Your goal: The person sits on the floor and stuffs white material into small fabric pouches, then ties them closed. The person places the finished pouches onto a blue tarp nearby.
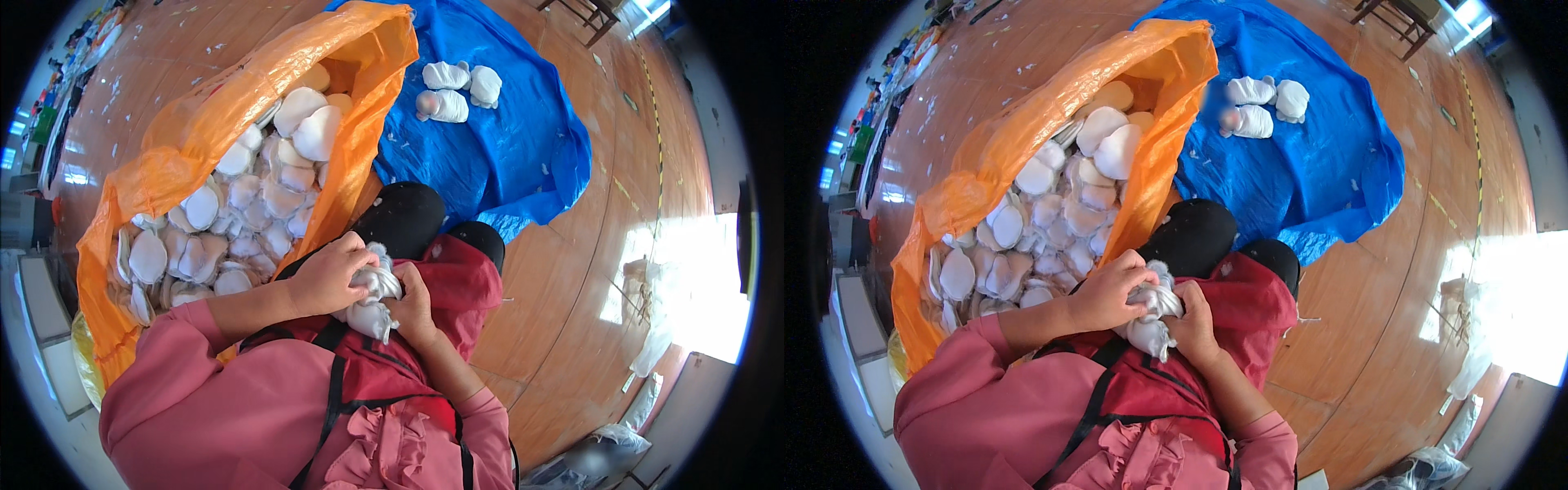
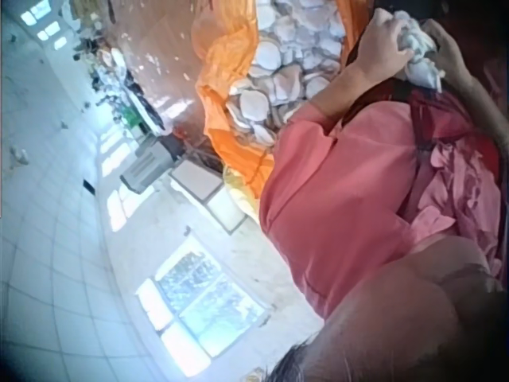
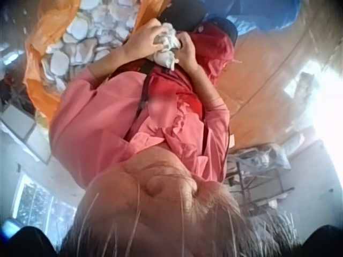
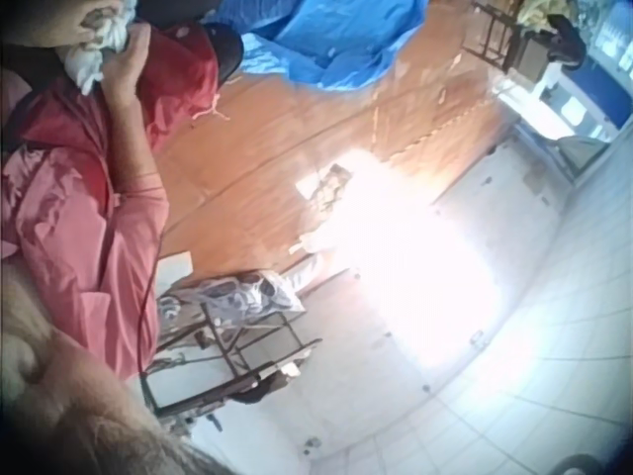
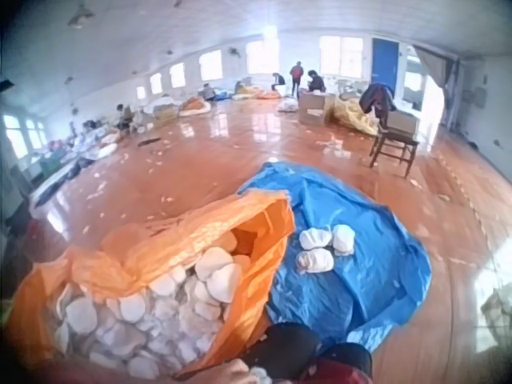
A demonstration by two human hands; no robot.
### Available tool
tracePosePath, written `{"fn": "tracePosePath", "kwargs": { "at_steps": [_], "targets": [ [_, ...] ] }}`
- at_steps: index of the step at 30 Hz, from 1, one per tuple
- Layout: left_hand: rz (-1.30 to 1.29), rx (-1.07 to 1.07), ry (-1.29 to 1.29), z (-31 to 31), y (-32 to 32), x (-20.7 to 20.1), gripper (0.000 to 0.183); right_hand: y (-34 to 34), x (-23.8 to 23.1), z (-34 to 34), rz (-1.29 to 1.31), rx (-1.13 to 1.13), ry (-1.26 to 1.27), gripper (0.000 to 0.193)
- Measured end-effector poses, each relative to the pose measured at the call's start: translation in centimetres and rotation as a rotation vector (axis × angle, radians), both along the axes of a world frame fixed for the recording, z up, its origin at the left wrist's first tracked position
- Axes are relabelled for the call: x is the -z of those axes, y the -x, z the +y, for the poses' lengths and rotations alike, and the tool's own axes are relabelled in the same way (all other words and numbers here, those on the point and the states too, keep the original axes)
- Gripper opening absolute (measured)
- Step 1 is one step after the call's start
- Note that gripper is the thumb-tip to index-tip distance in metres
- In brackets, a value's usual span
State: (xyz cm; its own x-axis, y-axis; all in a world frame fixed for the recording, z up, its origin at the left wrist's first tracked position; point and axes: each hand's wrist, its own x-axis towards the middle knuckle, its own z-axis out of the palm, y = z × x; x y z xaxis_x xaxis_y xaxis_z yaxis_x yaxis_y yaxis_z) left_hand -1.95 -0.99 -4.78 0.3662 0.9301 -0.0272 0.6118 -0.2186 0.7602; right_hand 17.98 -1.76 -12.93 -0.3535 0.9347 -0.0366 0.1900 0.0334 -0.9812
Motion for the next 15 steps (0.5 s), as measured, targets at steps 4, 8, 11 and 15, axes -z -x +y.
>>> {"fn": "tracePosePath", "kwargs": {
  "at_steps": [4, 8, 11, 15],
  "targets": [
    [0.033, -0.018, -0.077, -0.7, -0.7, 1.4, 0.040, -1.5, -0.7, -0.1, 0.142, -0.129, 0.047, 0.035],
    [0.058, -0.063, -0.129, -1.4, -1.5, 1.7, 0.037, -3.6, -0.2, 0.3, 0.353, -0.280, 0.304, 0.031],
    [0.061, -0.096, -0.184, -1.5, -1.8, 2.4, 0.036, -3.4, 0.1, 0.6, 0.390, -0.281, 0.365, 0.030],
    [0.077, -0.166, -0.240, -1.2, -2.0, 3.4, 0.035, -2.6, -0.7, 1.6, 0.336, -0.265, 0.510, 0.029]
  ]
}}
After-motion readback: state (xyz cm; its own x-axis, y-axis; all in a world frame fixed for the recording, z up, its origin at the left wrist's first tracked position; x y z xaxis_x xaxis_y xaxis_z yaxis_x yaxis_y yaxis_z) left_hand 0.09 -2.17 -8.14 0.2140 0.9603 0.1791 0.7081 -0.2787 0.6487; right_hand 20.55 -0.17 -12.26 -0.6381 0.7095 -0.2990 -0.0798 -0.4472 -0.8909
